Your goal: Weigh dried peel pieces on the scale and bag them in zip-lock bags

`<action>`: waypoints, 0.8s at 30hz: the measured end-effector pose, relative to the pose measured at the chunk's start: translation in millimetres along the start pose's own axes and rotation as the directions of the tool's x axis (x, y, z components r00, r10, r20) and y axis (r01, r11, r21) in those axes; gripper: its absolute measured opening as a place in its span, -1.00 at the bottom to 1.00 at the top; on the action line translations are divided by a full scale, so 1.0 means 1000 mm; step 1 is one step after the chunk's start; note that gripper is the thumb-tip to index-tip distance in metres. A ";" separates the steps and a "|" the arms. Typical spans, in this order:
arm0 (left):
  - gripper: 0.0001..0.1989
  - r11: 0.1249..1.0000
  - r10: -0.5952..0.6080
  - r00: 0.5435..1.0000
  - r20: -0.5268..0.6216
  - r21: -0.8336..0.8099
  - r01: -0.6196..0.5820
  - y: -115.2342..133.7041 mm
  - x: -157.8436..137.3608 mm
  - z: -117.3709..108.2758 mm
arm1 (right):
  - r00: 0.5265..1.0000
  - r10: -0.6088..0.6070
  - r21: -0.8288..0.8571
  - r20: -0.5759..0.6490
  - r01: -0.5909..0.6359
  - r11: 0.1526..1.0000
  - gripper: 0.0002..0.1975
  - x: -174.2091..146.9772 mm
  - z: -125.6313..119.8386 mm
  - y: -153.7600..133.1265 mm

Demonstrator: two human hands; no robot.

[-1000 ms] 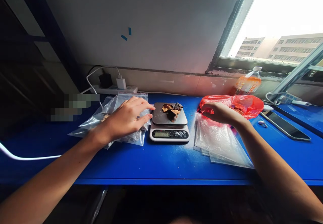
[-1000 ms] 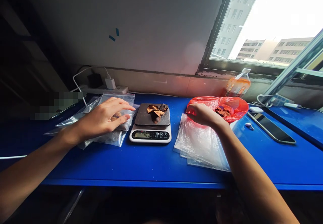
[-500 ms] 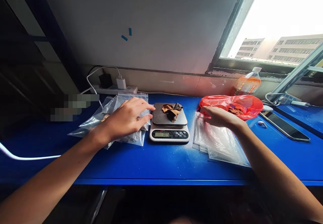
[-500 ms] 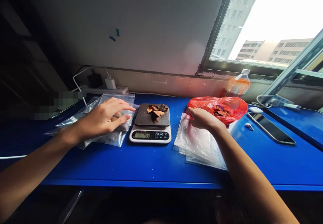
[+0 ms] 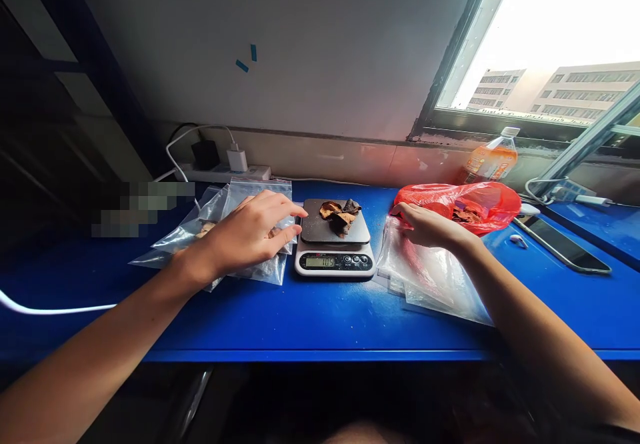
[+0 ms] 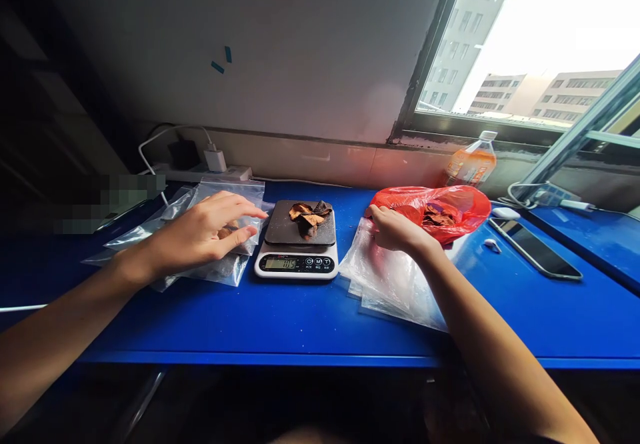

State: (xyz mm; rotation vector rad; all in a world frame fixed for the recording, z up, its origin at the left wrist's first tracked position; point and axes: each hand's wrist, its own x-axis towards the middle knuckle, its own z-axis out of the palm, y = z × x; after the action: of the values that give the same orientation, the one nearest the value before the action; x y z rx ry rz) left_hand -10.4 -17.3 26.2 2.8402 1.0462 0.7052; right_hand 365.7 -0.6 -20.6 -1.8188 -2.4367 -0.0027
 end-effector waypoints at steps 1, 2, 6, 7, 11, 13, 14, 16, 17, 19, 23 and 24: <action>-0.70 1.000 -0.011 1.000 0.008 -0.001 0.011 0.000 0.000 0.000 | 1.000 -0.011 0.023 0.005 0.010 1.000 -0.67 0.001 0.000 0.000; -0.70 1.000 -0.022 1.000 0.017 -0.002 0.022 0.001 0.000 -0.001 | 1.000 -0.017 0.047 0.015 0.017 0.999 -0.69 0.002 0.000 0.001; -0.71 0.999 -0.050 0.998 0.038 -0.002 0.050 0.003 -0.001 -0.003 | 0.999 0.000 0.122 0.035 -0.004 0.993 -0.77 0.007 0.002 0.005; -0.71 0.999 -0.051 0.998 0.037 -0.004 0.051 0.003 -0.001 -0.003 | 1.000 0.012 0.132 0.029 -0.015 0.991 -0.78 0.008 0.003 0.005; -0.71 0.998 -0.053 0.998 0.030 -0.016 0.053 0.004 -0.002 -0.003 | 0.998 0.061 0.156 0.017 -0.063 0.986 -0.78 0.010 0.006 0.006; -0.71 0.998 -0.058 0.998 0.028 -0.024 0.058 0.005 -0.002 -0.004 | 0.997 0.069 0.157 0.024 -0.072 0.985 -0.72 0.009 0.005 0.005; -0.71 0.998 -0.060 0.998 0.028 -0.026 0.061 0.005 -0.002 -0.004 | 0.996 0.078 0.150 0.031 -0.082 0.985 -0.68 0.008 0.004 0.005; -0.71 0.997 -0.066 0.998 0.026 -0.028 0.066 0.006 -0.002 -0.005 | 0.992 0.117 0.126 0.043 -0.122 0.985 -0.63 0.006 0.002 0.002; -0.71 0.997 -0.067 0.997 0.027 -0.028 0.068 0.007 -0.002 -0.005 | 0.989 0.137 0.115 0.045 -0.142 0.983 -0.63 0.005 0.002 0.001; -0.71 0.997 -0.070 0.997 0.027 -0.026 0.071 0.007 -0.002 -0.006 | 0.986 0.161 0.102 0.039 -0.164 0.981 -0.63 0.004 0.002 -0.001; -0.71 0.997 -0.069 0.997 0.026 -0.029 0.070 0.007 -0.003 -0.006 | 0.992 0.127 0.092 0.006 -0.127 0.988 -0.58 0.003 0.002 0.001; -0.71 0.997 -0.071 0.997 0.025 -0.029 0.072 0.007 -0.003 -0.006 | 0.995 0.101 0.092 -0.002 -0.100 0.991 -0.56 0.003 0.001 0.003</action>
State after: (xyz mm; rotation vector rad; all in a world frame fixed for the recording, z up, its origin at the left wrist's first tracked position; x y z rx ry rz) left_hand -10.3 -25.2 31.6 2.7635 1.1176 0.6730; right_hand 367.3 3.1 -21.8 -1.8960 -2.2976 0.1088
